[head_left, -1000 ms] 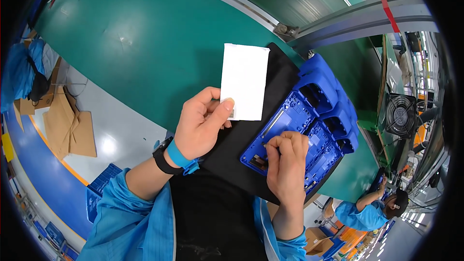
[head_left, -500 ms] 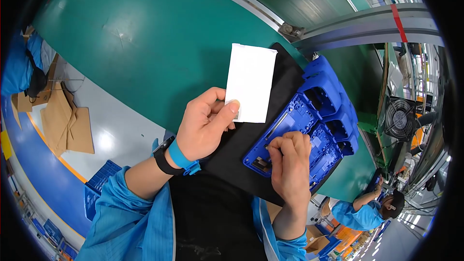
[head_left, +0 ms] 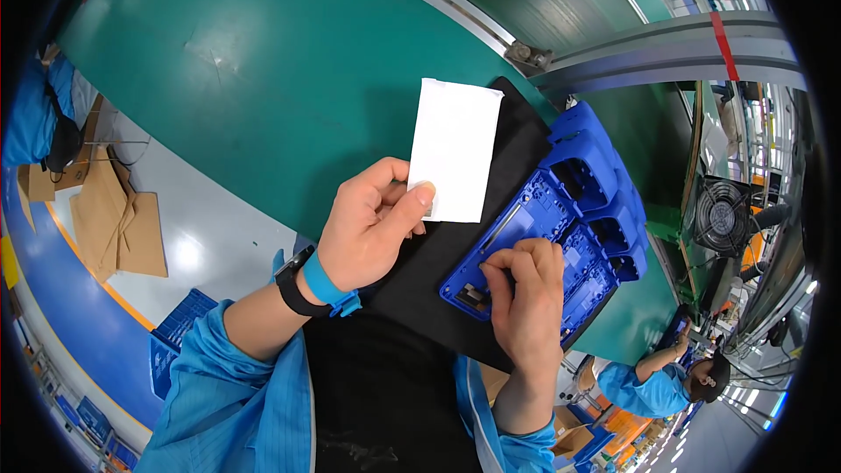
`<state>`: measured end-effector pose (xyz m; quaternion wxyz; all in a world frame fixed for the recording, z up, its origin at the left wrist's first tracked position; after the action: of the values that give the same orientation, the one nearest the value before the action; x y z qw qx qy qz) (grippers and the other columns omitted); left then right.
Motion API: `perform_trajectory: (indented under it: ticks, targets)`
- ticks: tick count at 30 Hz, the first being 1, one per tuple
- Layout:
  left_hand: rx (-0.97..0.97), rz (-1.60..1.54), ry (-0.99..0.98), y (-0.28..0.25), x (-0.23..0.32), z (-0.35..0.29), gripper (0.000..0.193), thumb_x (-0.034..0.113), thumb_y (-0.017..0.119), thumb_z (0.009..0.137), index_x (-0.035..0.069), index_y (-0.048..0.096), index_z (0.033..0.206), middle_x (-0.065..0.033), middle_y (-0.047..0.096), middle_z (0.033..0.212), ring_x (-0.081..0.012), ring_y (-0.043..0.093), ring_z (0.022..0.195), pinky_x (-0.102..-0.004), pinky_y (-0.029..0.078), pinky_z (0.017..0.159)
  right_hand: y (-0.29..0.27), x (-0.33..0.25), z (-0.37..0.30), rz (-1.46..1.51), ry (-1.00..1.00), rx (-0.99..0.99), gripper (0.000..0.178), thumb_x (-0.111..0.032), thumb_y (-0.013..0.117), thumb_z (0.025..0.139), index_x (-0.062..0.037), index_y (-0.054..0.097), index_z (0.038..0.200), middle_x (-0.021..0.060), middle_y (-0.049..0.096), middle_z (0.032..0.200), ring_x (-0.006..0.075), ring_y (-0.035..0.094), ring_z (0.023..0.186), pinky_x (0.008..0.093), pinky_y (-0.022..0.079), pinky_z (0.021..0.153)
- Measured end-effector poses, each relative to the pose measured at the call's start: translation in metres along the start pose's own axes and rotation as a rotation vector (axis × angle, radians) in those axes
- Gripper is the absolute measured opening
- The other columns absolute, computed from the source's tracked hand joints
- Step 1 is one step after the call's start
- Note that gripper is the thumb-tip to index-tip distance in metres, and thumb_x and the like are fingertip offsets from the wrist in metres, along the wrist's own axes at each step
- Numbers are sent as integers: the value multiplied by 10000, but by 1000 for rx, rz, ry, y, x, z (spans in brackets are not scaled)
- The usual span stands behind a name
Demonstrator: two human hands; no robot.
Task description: The person assembles electronic components into blue plastic casings by hand on a production line.
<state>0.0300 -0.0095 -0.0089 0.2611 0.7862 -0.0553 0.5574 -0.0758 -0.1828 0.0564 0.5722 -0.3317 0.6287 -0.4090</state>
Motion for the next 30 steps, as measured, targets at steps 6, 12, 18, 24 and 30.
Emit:
perform_trajectory:
  ticks: [6,12,18,24,30]
  targets:
    - [-2,-21,-8,1,0,-1,192,159,608,1011,-27,586,1054,-55,677,812,-62,591,678,-214,487,627,6,6,-8,-13,-41,67,215,24,776,722,-41,645,879,102,545,913,289,511,870,399,420,774]
    - [-7,1,-1,-1,0,-2,194,165,602,1015,-26,585,1044,-52,674,812,-65,593,675,-216,485,624,-2,4,-22,28,0,60,169,61,701,749,-15,587,847,140,520,977,323,497,960,400,419,878]
    - [-10,23,16,-2,-1,-3,224,210,588,1027,-10,602,1069,-48,678,823,-72,602,668,-213,468,615,-3,4,-27,30,3,24,165,51,700,750,-22,589,847,169,512,1136,362,474,1118,430,378,996]
    - [-8,6,8,-4,-2,-3,214,202,579,1030,-10,598,1043,-39,669,808,-62,600,661,-211,480,604,-3,4,-26,27,22,8,161,39,711,752,-27,596,844,173,504,1178,369,465,1154,437,373,1013]
    - [-11,-26,7,-3,0,-5,236,230,569,1038,-3,603,1050,-35,674,821,-58,602,672,-203,469,603,-4,3,-25,21,30,-9,155,35,723,748,-25,603,825,165,501,1180,368,460,1170,436,376,1014]
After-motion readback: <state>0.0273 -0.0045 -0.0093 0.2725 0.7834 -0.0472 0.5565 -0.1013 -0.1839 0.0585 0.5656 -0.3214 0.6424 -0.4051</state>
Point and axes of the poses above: each hand's wrist, its own z-axis towards the middle knuckle, its own y-axis out of the palm, x = y × z, the point moved 1 cm from there along z, towards the middle knuckle
